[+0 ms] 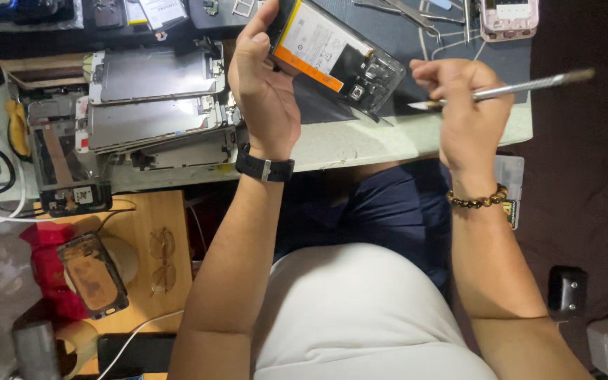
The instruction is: The person uses a metal prying tool to open the back cover of a smartphone, then uses a screwdriver to remove screws from the internal frame. The person continues to unscrew components inside the phone while holding it steady.
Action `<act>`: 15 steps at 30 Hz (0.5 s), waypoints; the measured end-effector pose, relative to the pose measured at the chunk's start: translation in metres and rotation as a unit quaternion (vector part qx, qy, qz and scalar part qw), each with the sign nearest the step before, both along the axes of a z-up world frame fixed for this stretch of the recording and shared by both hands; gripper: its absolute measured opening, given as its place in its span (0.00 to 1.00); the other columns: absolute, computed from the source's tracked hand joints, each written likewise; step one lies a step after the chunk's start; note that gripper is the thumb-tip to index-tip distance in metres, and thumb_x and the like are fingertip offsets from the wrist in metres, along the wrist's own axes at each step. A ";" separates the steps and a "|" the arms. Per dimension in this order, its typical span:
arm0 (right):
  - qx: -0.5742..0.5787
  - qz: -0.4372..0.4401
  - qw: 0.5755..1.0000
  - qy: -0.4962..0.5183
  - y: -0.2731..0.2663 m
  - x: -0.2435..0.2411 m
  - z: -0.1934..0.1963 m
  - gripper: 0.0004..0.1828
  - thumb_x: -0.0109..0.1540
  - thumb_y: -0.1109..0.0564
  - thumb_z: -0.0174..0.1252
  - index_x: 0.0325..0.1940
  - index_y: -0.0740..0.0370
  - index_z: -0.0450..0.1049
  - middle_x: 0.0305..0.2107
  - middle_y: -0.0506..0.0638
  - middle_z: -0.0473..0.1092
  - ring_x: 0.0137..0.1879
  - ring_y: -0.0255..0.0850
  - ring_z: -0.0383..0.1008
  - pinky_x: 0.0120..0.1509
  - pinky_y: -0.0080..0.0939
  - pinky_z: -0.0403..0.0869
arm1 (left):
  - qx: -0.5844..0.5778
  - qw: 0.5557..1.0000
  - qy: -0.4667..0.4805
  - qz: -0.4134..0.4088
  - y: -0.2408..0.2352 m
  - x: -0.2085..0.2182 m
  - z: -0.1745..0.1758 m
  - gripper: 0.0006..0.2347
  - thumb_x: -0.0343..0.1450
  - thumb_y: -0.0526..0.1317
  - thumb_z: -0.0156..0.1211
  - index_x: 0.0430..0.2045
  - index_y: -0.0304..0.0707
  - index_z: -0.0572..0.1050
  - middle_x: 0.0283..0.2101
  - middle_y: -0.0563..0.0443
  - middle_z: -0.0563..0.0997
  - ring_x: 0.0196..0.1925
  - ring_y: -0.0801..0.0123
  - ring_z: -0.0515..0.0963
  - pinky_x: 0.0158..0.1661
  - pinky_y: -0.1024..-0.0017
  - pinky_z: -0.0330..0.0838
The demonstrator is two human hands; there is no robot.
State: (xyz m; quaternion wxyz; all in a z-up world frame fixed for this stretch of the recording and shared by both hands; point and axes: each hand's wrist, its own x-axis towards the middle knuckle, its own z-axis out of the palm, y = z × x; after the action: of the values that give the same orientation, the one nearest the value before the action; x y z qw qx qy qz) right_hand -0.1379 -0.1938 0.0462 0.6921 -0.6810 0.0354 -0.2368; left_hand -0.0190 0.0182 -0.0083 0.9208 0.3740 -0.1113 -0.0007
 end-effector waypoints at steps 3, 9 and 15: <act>-0.010 0.004 1.000 0.025 0.001 0.000 0.017 0.15 0.69 0.51 0.52 0.31 0.59 0.71 0.34 0.50 0.76 0.39 0.35 0.80 0.48 0.35 0.80 | 0.022 1.000 0.015 0.006 0.003 -0.003 0.003 0.24 0.77 0.45 0.50 0.65 0.24 0.68 0.63 0.37 0.74 0.65 0.59 0.74 0.64 0.58 0.74; -0.381 0.091 0.919 -0.035 0.015 -0.015 0.039 0.15 0.65 0.55 0.69 0.54 0.61 0.81 0.34 0.49 0.70 0.32 0.34 0.66 0.34 0.31 0.64 | 0.052 0.998 0.022 0.020 0.003 -0.011 0.010 0.26 0.77 0.44 0.52 0.68 0.23 0.65 0.66 0.36 0.72 0.70 0.60 0.71 0.72 0.62 0.64; -0.390 0.081 0.917 -0.021 0.034 -0.017 0.037 0.08 0.64 0.63 0.71 0.47 0.61 0.81 0.36 0.49 0.73 0.31 0.30 0.67 0.34 0.30 0.63 | 0.077 0.996 0.030 0.014 0.008 -0.017 0.012 0.30 0.76 0.50 0.54 0.68 0.22 0.63 0.67 0.33 0.69 0.72 0.56 0.68 0.71 0.59 0.64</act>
State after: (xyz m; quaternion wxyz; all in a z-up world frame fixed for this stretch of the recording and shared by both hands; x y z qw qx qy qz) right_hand -0.1553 -0.1602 0.0835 0.3885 -0.8925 -0.1291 -0.1892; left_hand -0.0359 0.0261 0.0042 0.8919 0.4454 -0.0777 -0.0080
